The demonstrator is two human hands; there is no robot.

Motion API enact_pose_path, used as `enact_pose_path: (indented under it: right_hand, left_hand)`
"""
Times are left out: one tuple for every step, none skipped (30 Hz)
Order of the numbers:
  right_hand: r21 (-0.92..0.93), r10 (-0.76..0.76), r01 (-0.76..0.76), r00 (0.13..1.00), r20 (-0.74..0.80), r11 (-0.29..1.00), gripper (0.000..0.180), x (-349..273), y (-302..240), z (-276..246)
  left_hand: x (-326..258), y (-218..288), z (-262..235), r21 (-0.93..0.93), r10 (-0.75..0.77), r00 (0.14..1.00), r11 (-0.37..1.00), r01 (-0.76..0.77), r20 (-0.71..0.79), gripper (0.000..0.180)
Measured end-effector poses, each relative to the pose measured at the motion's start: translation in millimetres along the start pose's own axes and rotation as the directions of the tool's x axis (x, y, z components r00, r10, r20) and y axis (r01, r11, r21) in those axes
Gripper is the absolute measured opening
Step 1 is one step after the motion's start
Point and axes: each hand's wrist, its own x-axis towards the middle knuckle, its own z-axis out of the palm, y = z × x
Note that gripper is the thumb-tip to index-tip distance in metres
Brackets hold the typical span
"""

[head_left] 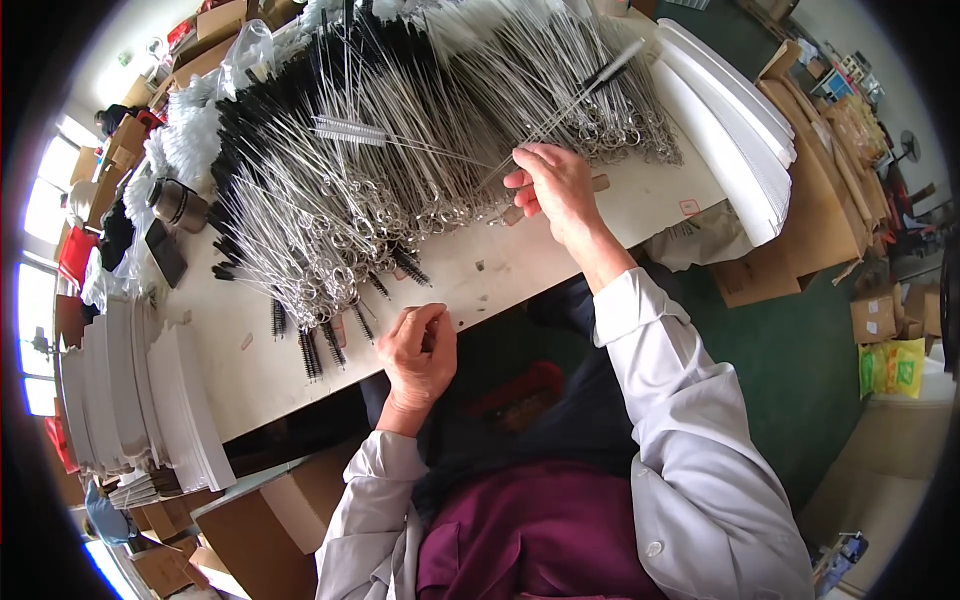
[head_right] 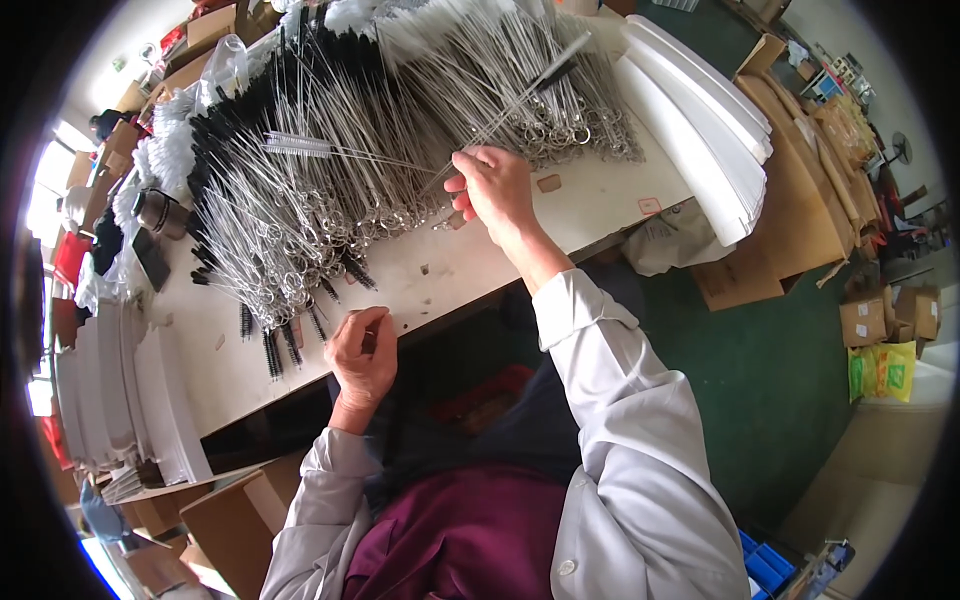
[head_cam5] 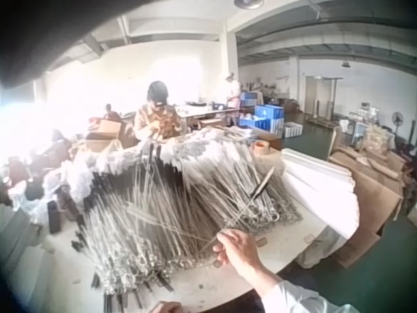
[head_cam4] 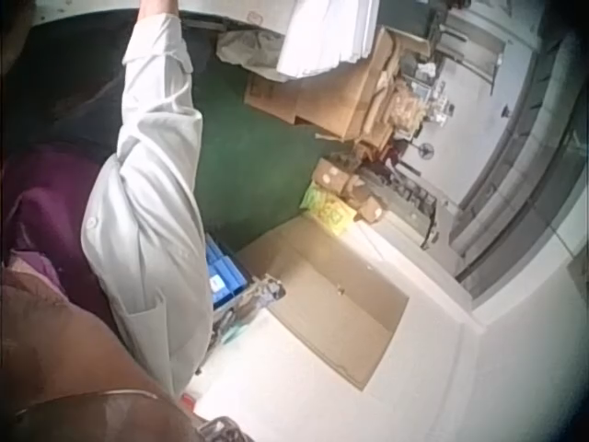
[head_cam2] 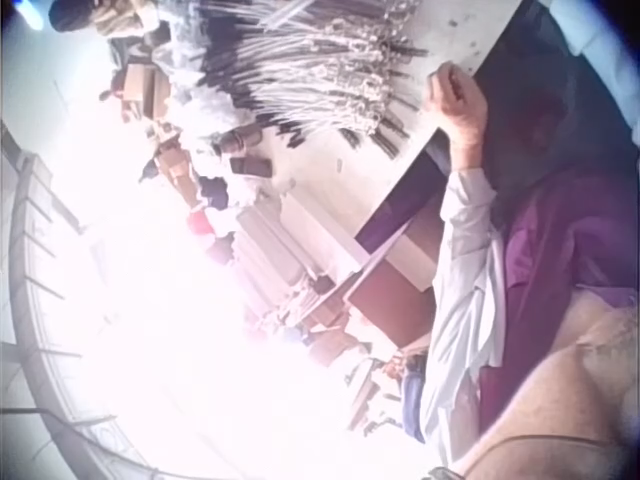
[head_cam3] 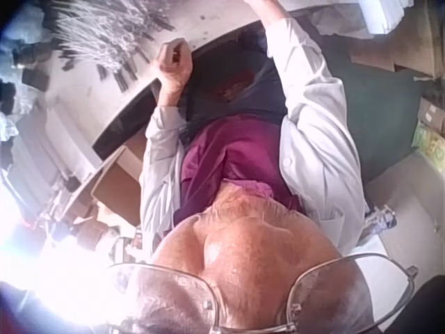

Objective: Packaging thin wire brushes into white cardboard boxes at a workstation.

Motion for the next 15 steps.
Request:
enact_pose_path:
  right_hand:
    - [0.026, -0.009, 0.009, 1.000, 0.005, 1.000, 0.028, 2.4, 2.6, 1.7]
    - [0.052, -0.018, 0.017, 1.000, 0.009, 0.999, 0.028, 4.4, 4.8, 3.5]
    - [0.051, -0.017, 0.017, 1.000, 0.009, 0.999, 0.028, 6.4, 6.9, 5.2]
    - [-0.054, -0.151, 0.151, 0.989, 0.007, 0.987, 0.027, 8.0, 9.0, 7.6]
    - [-0.158, -0.282, 0.281, 0.959, 0.017, 0.947, 0.026, 10.3, 11.6, 10.5]
    - [-0.383, -0.516, 0.490, 0.856, 0.040, 0.783, 0.024, 15.4, 16.4, 17.4]
    - [-0.538, -0.640, 0.581, 0.762, 0.097, 0.611, 0.023, 11.6, 16.0, 29.7]
    - [-0.663, -0.736, 0.632, 0.653, 0.178, 0.400, 0.023, 3.9, 10.0, 41.0]
    - [-0.671, -0.705, 0.638, 0.668, 0.238, 0.378, 0.023, -5.6, 3.4, 48.9]
    - [-0.677, -0.673, 0.646, 0.678, 0.296, 0.353, 0.023, -12.2, -2.9, 53.6]
    - [-0.648, -0.722, 0.708, 0.600, 0.343, 0.281, 0.023, -11.3, -0.9, 55.6]
    - [-0.645, -0.724, 0.710, 0.598, 0.343, 0.281, 0.023, -12.4, -1.0, 57.4]
    - [-0.662, -0.715, 0.707, 0.595, 0.367, 0.248, 0.023, -14.6, -0.4, 57.8]
    - [-0.677, -0.706, 0.704, 0.591, 0.390, 0.215, 0.023, -15.6, -0.1, 58.8]
    - [-0.668, -0.703, 0.706, 0.598, 0.385, 0.235, 0.025, -13.3, 5.9, 60.8]
  left_hand:
    - [0.1, 0.3, 0.0, -0.003, 0.004, 1.000, 1.000, -0.004, -0.006, 0.015]
    - [0.2, 0.5, 0.1, -0.006, 0.008, 1.000, 1.000, -0.008, -0.011, 0.015]
    - [0.3, 0.7, 0.8, -0.006, 0.007, 1.000, 1.000, -0.007, -0.011, 0.015]
    - [0.3, 0.9, 2.1, -0.005, 0.021, 1.000, 1.000, -0.021, -0.015, 0.015]
    - [0.3, 1.1, 3.3, -0.004, 0.036, 0.999, 0.999, -0.036, -0.018, 0.015]
    - [0.3, 1.1, 3.9, -0.006, 0.037, 0.999, 0.999, -0.037, -0.015, 0.015]
    - [-0.6, -0.9, 2.5, 0.017, 0.056, 0.998, 0.998, -0.056, -0.029, 0.016]
    - [-0.7, -2.6, 1.6, 0.039, 0.078, 0.996, 0.996, -0.077, -0.042, 0.016]
    - [-1.1, -3.9, 1.3, 0.040, 0.078, 0.996, 0.996, -0.076, -0.040, 0.016]
    - [-0.9, -3.8, 2.2, 0.048, 0.082, 0.996, 0.996, -0.080, -0.044, 0.017]
    - [-0.5, -3.7, 2.8, 0.057, 0.086, 0.995, 0.995, -0.083, -0.048, 0.017]
    - [0.3, -3.5, 3.3, 0.060, 0.088, 0.995, 0.995, -0.085, -0.049, 0.017]
    - [0.5, -2.8, 4.8, 0.061, 0.101, 0.994, 0.993, -0.098, -0.050, 0.018]
    - [0.8, -2.7, 5.3, 0.062, 0.114, 0.992, 0.992, -0.111, -0.052, 0.018]
    - [0.9, -3.0, 4.8, 0.064, 0.115, 0.992, 0.992, -0.111, -0.053, 0.018]
